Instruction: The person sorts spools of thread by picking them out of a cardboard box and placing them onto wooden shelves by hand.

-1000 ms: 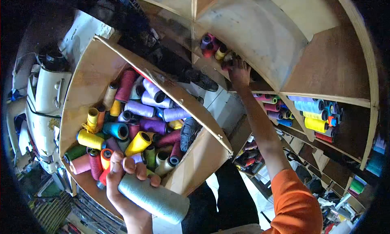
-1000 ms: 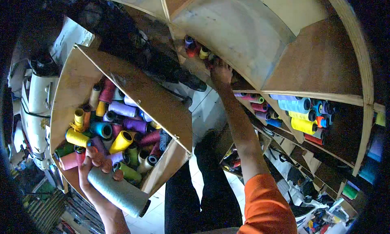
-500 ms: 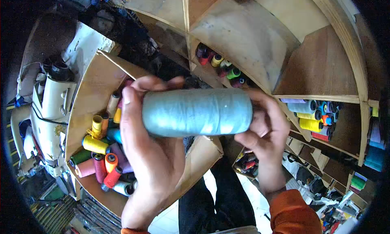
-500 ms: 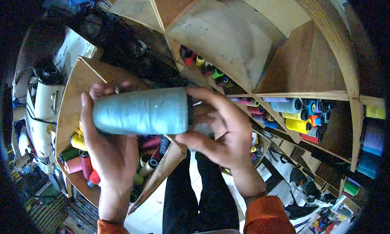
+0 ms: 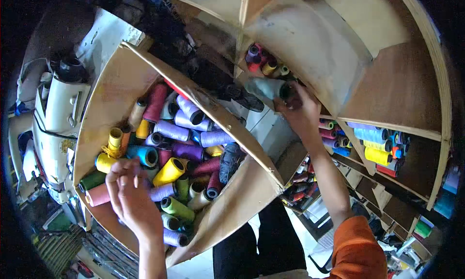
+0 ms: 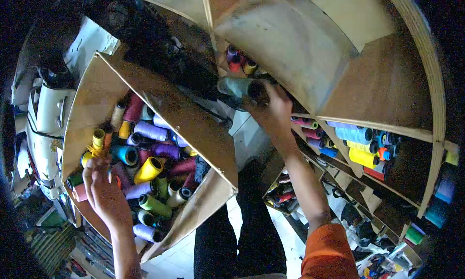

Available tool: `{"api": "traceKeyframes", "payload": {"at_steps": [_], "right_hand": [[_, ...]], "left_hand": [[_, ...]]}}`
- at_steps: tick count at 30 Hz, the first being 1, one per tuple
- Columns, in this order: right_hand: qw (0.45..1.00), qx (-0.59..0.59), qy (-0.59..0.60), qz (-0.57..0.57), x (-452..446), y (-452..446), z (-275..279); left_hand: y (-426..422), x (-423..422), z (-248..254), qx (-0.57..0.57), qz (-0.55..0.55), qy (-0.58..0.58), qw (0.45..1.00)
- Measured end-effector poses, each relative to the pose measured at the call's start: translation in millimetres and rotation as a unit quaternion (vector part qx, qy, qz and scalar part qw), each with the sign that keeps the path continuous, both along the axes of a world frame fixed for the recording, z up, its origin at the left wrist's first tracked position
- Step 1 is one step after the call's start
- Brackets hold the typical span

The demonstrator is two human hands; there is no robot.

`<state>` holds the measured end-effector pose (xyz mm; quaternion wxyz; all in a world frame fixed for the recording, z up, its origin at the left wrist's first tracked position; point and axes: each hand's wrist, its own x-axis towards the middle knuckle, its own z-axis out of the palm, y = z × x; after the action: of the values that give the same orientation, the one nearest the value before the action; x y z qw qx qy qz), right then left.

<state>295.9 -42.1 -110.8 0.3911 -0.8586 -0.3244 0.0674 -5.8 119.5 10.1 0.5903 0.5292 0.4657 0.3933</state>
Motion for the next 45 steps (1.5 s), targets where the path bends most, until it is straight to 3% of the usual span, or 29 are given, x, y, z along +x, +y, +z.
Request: {"api": "traceKeyframes", "payload": {"at_steps": [2, 3, 4, 6, 7, 9, 10, 13, 14, 15, 18, 20, 22, 26, 28, 29, 30, 32, 34, 42, 45], "right_hand": [[0.995, 0.010, 0.087, -0.052, 0, -3, -4], [0.933, 0.171, 0.303, -0.097, -9, -6, 9], [0.886, 0.284, 0.352, -0.103, -21, 1, 23], [0.742, 0.422, 0.513, -0.095, -29, -8, 20], [0.678, 0.463, 0.567, -0.066, -37, -10, 30], [0.644, 0.439, 0.625, 0.037, -49, -7, 56], [0.670, 0.403, 0.619, 0.072, -52, -5, 67], [0.824, 0.258, 0.487, 0.132, -52, 5, 91], [0.837, 0.268, 0.458, 0.134, -51, 9, 101], [0.851, 0.295, 0.417, 0.125, -48, 10, 111], [0.918, 0.291, 0.243, 0.114, -39, 15, 142], [0.975, 0.162, 0.103, 0.109, -36, 12, 155], [0.981, 0.109, 0.123, 0.101, -31, 13, 156], [0.996, -0.025, 0.076, 0.037, -16, 22, 115], [0.984, -0.126, -0.067, 0.110, -7, 26, 49], [0.982, -0.133, -0.058, 0.117, -5, 28, 14], [0.981, -0.138, -0.050, 0.124, -2, 30, -23], [0.972, -0.080, -0.167, 0.147, 23, 33, -100], [0.963, -0.192, -0.134, 0.136, 53, 44, -159], [0.913, -0.354, -0.159, 0.128, 85, 69, -200], [0.942, -0.303, -0.134, 0.058, 91, 66, -225]], "left_hand": [[-6, 9, -3, -0.005, -0.047, -0.040, 0.998], [-8, 16, -2, 0.010, -0.084, -0.056, 0.995], [-13, 27, 3, 0.048, -0.123, -0.023, 0.991], [-17, 48, 16, 0.029, -0.238, 0.009, 0.971], [-20, 64, 17, -0.010, -0.266, -0.005, 0.964], [-16, 98, 23, 0.099, -0.345, 0.048, 0.932], [-17, 109, 31, 0.129, -0.376, 0.090, 0.913], [-14, 127, 32, 0.215, -0.394, 0.062, 0.891], [-11, 129, 35, 0.187, -0.390, 0.060, 0.899], [-7, 132, 32, 0.271, -0.352, 0.066, 0.893], [12, 151, 33, 0.497, -0.320, 0.229, 0.773], [14, 156, 28, 0.502, -0.378, 0.222, 0.745], [14, 160, 19, 0.488, -0.394, 0.237, 0.742], [33, 149, 27, 0.447, -0.290, 0.237, 0.813], [39, 129, 32, 0.316, -0.224, 0.147, 0.910], [45, 114, 32, 0.395, -0.203, 0.200, 0.873], [42, 102, 29, 0.383, -0.186, 0.193, 0.884], [39, 73, 18, 0.367, -0.178, 0.258, 0.876], [33, 48, 14, 0.377, -0.241, 0.334, 0.830], [17, -16, -6, 0.310, -0.242, 0.426, 0.815], [17, -32, -12, 0.281, -0.243, 0.443, 0.816]]}}
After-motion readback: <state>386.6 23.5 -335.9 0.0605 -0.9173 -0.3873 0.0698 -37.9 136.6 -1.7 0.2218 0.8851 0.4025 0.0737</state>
